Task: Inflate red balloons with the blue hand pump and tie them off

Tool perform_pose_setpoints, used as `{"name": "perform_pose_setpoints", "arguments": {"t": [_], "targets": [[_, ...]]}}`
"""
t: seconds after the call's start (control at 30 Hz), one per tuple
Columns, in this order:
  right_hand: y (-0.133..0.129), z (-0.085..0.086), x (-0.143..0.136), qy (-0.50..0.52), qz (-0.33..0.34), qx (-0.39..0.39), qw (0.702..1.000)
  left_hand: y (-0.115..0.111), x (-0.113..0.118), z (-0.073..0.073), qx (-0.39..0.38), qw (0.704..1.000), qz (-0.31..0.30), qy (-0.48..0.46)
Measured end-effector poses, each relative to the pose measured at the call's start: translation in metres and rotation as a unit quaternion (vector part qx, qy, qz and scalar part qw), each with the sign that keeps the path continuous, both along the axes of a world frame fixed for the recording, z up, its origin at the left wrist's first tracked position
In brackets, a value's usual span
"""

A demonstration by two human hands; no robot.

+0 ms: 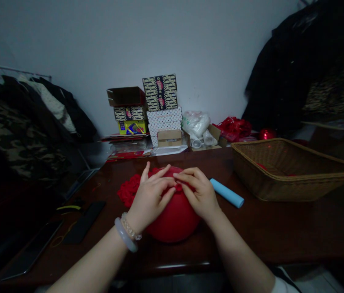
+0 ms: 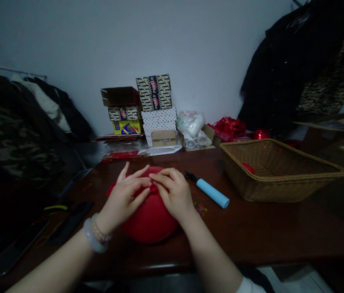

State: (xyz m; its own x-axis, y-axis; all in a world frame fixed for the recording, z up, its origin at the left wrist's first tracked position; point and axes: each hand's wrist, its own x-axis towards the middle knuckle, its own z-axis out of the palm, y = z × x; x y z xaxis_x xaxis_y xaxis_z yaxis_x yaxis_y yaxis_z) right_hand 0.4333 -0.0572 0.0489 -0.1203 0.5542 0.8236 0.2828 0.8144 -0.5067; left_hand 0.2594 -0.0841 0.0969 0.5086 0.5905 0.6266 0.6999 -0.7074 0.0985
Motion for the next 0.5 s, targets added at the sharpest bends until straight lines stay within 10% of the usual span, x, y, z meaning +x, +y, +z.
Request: {"name": "perform_pose_setpoints", "arguments": {"t": [0.5], "targets": [[-0.009, 0.011, 0.01, -0.125, 0.115, -0.023, 0.985, 0.0, -0.012, -0.004, -0.062, 0.998, -0.026, -0.013]]}}
